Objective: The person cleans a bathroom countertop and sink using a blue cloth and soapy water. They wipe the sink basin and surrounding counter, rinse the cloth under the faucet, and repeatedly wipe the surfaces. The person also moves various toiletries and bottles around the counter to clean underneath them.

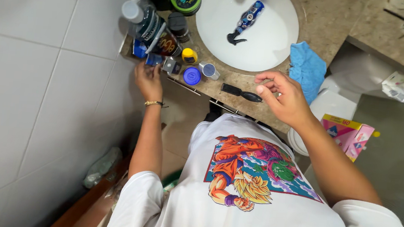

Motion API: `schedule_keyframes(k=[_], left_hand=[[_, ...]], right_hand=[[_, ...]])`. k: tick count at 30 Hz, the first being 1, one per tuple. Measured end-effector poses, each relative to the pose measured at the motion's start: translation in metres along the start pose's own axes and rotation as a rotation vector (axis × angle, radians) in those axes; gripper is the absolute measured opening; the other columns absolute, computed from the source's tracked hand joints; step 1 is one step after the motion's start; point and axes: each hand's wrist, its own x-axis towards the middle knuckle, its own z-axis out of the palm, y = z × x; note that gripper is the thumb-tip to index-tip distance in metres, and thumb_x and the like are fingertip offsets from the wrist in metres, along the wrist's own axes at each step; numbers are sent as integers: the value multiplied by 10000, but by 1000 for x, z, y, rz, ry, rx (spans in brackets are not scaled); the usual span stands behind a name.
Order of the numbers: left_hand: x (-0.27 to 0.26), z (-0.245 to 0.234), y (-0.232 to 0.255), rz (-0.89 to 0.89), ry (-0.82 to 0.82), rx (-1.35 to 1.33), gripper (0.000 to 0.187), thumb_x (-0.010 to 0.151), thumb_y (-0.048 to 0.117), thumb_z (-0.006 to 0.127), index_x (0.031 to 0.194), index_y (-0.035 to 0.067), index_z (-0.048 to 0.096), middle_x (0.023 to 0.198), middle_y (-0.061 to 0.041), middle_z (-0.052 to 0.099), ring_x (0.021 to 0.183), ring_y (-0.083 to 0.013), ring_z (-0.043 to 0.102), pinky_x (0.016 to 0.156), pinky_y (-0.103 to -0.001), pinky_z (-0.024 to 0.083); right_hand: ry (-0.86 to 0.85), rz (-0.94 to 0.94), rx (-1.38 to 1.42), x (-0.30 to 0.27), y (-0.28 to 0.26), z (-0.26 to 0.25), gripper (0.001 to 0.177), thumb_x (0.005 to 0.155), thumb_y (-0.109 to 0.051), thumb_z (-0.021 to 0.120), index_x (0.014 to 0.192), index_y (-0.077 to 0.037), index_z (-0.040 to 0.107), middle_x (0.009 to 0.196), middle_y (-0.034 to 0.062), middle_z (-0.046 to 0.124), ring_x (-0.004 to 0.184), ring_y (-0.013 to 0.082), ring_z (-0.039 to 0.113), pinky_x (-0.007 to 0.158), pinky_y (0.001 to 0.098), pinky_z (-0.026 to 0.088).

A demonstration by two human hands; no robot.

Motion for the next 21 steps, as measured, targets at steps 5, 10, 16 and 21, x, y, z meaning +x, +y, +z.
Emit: schedule_keyframes(k=[5, 10, 16, 21], left_hand=[[-24, -65, 35, 197, 60, 386, 412, 996, 144, 835, 1314, 34, 597, 1239, -94, 597, 942, -184, 615, 810, -301, 527], [-57, -83, 124, 522, 108, -5, 434, 1082, 3, 680, 1403, 38, 391, 1304, -144, 481, 1090, -244, 570, 838, -321, 514], [-123, 64, 252, 601, -395, -216, 354, 1006, -12, 665, 1279, 53, 449, 1181, -127, 582, 980, -249, 619, 910, -332, 547], [-179, 268, 344, 411, -921, -141, 491, 941, 113, 804, 1339, -4, 542, 1270, -157, 615, 1097, -236, 642, 846, -333, 562]], right_hand=[[97, 58, 6, -21, 30, -25, 320, 976, -176, 691, 1250, -25, 624, 1165, 79, 702, 953, 142, 684, 775, 283, 568], [390, 187, 54, -61, 98, -73, 394, 992, -198, 715, 1318, -43, 555, 1238, 59, 652, 1005, 136, 648, 753, 297, 549], [775, 232, -3, -88, 234, -168, 517, 1011, -220, 776, 1376, -15, 474, 1315, 124, 560, 971, 152, 641, 850, 297, 552], [852, 246, 139, -107, 310, -232, 561, 1000, -219, 777, 1402, -10, 447, 1324, 143, 568, 981, 148, 635, 857, 293, 560]])
